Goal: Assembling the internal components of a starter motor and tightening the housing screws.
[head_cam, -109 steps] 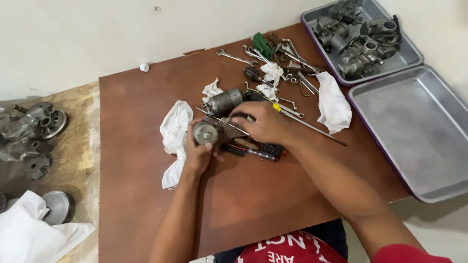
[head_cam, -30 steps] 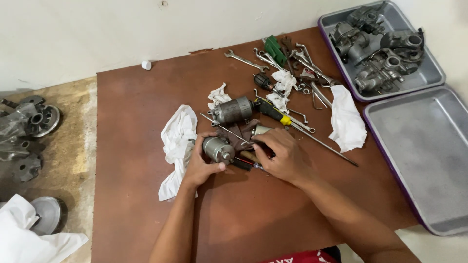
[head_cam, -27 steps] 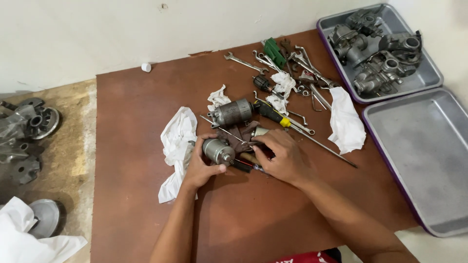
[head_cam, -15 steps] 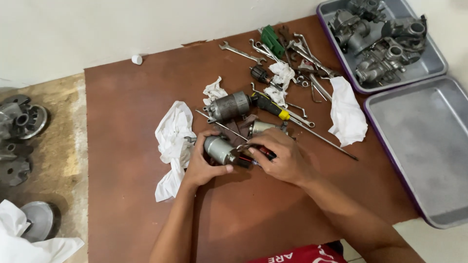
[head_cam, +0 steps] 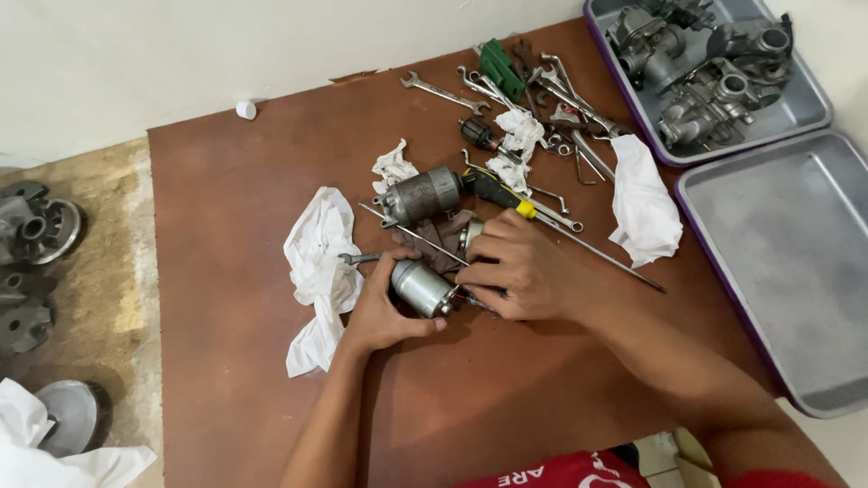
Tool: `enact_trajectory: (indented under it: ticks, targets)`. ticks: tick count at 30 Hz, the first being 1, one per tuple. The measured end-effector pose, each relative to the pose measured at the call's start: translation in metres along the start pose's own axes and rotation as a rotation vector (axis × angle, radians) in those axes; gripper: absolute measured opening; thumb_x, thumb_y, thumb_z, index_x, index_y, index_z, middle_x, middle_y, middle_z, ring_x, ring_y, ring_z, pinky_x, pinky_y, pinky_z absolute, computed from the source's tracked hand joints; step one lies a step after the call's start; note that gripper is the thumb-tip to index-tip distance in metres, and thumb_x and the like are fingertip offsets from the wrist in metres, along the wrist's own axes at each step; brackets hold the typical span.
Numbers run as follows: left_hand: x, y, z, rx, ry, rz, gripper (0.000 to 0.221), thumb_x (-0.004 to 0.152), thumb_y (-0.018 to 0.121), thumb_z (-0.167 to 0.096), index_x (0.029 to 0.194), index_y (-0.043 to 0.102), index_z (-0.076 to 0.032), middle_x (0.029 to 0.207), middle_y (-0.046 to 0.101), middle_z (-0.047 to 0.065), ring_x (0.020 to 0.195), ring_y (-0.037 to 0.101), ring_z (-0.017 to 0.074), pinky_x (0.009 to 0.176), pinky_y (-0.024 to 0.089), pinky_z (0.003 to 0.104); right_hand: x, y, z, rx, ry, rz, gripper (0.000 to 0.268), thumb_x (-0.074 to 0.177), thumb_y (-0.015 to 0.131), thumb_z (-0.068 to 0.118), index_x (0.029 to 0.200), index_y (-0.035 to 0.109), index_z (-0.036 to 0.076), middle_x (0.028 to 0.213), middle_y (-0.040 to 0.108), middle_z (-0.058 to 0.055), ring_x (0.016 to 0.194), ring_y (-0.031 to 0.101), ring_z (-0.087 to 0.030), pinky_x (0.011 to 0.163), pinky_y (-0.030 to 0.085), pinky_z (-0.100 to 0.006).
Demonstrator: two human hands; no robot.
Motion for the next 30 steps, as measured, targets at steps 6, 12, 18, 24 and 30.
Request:
enact_trajectory:
  ticks: [6,12,18,24,30]
  targets:
    - [0.001,-0.001,-0.007,0.047,-0.071,-0.031,0.096,0.04,0.102,-0.027,0.125,0.059,-0.012,0.113,0.072,0.016,0.106,0.07,0.0356,0.099,0.049,0.048,0.014,0.0,0.011,-0.177,-0.129,0.106,0.008,0.091,0.071,0.018,0.084,0.07,0.014,0.082,0.061,-0.006,0.075,0.054,-0.026,0.078,0.044,-0.042]
    - [0.004,-0.001,-0.008,0.094,-0.123,-0.037,0.096,0.039,0.102,-0.029,0.124,0.059,-0.015,0.113,0.073,0.014,0.106,0.07,0.0353,0.1,0.049,0.048,0.021,0.01,0.022,-0.366,-0.268,0.183,0.015,0.098,0.057,0.014,0.084,0.061,0.014,0.077,0.056,-0.005,0.072,0.054,-0.025,0.079,0.045,-0.044]
    - [0.005,-0.001,-0.013,0.099,-0.123,-0.035,0.095,0.039,0.101,-0.029,0.123,0.059,-0.013,0.114,0.073,0.016,0.109,0.069,0.0359,0.103,0.047,0.05,0.023,0.018,0.02,-0.316,-0.37,0.269,0.011,0.092,0.061,0.009,0.082,0.062,0.012,0.076,0.054,-0.006,0.077,0.055,-0.028,0.083,0.045,-0.047]
    - [0.004,0.0,-0.001,0.167,-0.122,-0.046,0.094,0.039,0.1,-0.031,0.122,0.059,-0.016,0.114,0.073,0.012,0.108,0.07,0.0338,0.1,0.049,0.049,0.025,0.018,0.047,-0.47,-0.469,0.327,0.012,0.081,0.076,0.008,0.072,0.071,0.013,0.074,0.063,-0.005,0.079,0.059,-0.023,0.089,0.047,-0.045]
    - [0.005,-0.003,-0.003,0.121,-0.073,-0.048,0.095,0.038,0.1,-0.032,0.122,0.06,-0.015,0.111,0.074,0.013,0.107,0.07,0.0344,0.099,0.049,0.048,0.017,0.032,0.028,-0.561,-0.412,0.47,0.007,0.092,0.07,0.011,0.089,0.074,0.015,0.08,0.067,0.0,0.084,0.063,-0.017,0.089,0.046,-0.037]
Point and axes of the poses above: each hand's wrist, its own x-axis towards the middle knuckle, its own y-axis out of the palm, z = x × y, the point moved 8 cm from there along x, towards the middle knuckle
